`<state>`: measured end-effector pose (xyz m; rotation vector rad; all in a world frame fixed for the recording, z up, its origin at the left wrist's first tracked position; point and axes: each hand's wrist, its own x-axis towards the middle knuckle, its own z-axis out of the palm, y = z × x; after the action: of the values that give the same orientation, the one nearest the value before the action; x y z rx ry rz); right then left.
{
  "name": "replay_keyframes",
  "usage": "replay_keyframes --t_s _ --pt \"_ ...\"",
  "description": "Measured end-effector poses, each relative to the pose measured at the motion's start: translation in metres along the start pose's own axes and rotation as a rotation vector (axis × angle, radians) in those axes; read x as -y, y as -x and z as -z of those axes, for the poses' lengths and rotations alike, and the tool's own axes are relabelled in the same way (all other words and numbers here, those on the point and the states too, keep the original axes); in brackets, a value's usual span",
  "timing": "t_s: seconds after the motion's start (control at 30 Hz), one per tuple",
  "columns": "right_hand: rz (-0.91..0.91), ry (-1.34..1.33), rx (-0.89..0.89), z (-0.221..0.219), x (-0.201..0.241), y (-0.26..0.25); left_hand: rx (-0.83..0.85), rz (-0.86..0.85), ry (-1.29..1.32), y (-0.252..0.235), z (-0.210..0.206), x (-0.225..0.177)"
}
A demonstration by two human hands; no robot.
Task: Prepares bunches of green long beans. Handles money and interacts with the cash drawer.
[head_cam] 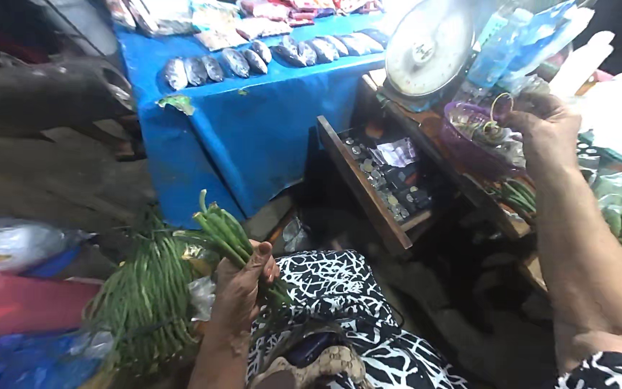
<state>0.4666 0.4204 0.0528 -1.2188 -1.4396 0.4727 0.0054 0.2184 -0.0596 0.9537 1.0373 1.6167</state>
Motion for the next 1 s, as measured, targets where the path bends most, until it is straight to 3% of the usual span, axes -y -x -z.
replay_keyframes --t_s 0.1,0.2,0.33,0.47,0.57,0.77,1.0 --pt "0.073 -0.012 0.047 -0.013 0.016 0.014 0.027 0.006 -0.044 0.002 -0.003 -0.005" --pt "0.031 0.075 0.163 -0.032 0.045 0.047 0.095 0.013 -0.152 0.006 -0.009 -0.012" --pt "0.075 0.121 0.404 -0.090 0.076 0.092 0.093 0.134 -0.308 0.009 -0.031 -0.018" --pt "0.140 0.020 0.673 -0.152 0.085 0.153 0.163 0.208 -0.372 0.012 -0.051 -0.019" --pt "0.099 -0.124 0.745 -0.181 0.086 0.182 0.217 0.237 -0.321 0.013 -0.059 -0.017" --pt "-0.038 -0.450 0.774 -0.185 0.084 0.201 0.269 0.315 -0.208 0.015 -0.055 -0.008" --pt "-0.060 -0.713 0.801 -0.176 0.066 0.190 0.491 0.268 -0.385 0.017 -0.052 -0.017"
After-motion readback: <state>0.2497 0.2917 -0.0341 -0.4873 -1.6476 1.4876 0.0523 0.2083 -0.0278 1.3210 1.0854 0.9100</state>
